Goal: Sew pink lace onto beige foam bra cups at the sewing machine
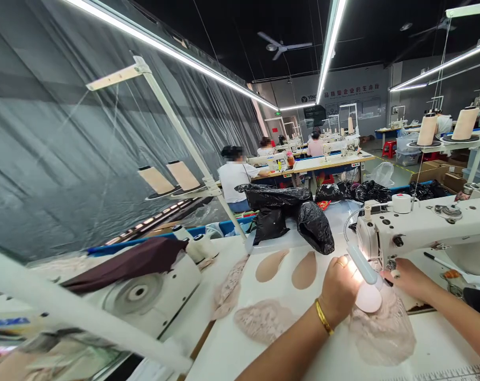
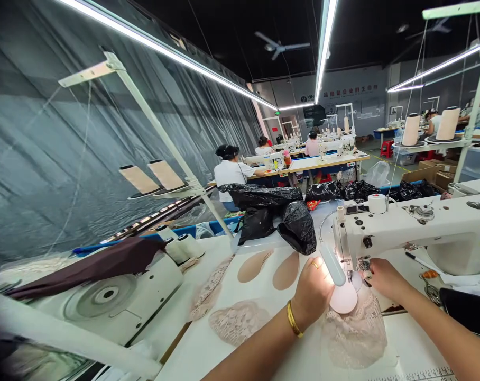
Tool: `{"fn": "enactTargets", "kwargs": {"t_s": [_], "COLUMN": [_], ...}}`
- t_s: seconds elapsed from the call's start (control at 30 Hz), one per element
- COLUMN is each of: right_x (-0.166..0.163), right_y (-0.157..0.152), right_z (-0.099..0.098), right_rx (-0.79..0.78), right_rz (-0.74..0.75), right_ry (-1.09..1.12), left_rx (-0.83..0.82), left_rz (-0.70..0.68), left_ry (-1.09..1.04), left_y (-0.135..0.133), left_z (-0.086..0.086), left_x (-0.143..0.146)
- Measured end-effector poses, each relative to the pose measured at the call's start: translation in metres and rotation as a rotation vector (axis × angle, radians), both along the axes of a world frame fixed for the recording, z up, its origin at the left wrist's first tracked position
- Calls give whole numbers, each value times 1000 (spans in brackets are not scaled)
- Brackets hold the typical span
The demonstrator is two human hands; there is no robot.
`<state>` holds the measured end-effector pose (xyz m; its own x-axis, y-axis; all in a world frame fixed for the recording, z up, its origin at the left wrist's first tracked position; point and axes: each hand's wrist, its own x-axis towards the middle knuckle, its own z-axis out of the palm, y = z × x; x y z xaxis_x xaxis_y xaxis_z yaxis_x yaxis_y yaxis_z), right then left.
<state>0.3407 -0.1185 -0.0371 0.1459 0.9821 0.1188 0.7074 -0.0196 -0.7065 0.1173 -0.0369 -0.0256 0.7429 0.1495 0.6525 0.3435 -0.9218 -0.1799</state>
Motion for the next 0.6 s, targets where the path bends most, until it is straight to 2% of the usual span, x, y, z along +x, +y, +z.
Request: {"fn": "enactTargets", "kwargs": {"t_s": [0.1, 0.2, 0.3, 0.37, 0.43, 0.5, 0.6], "right_x": [-12, -25, -27, -16, 2, 22, 43], "right_y": [-36, -82, -115, -130, -144, -155, -164], "right_z": [2, 1, -5, -14, -28, -43, -60], "right_rx": [-37, -52, 8, 133, 269, 298, 262], "right_rz": [67, 144, 99, -32, -214, -346, -278], "right_ry": [4, 5, -55, -200, -449, -688, -811], "left_rx": [-70, -244, -438, -537, -587, -598, -602], "left_rz": [-70, -299, -434, -453, -453, -429, -352], "left_ry": [16, 113, 103, 52, 22, 20, 50], "left_y": [-15, -29, -34, -32, -30, -29, -31], "left_z": [0, -4, -9, -9, -9, -6, -3], "left_x": [-3, 1, 6, 6, 4, 1, -2]}}
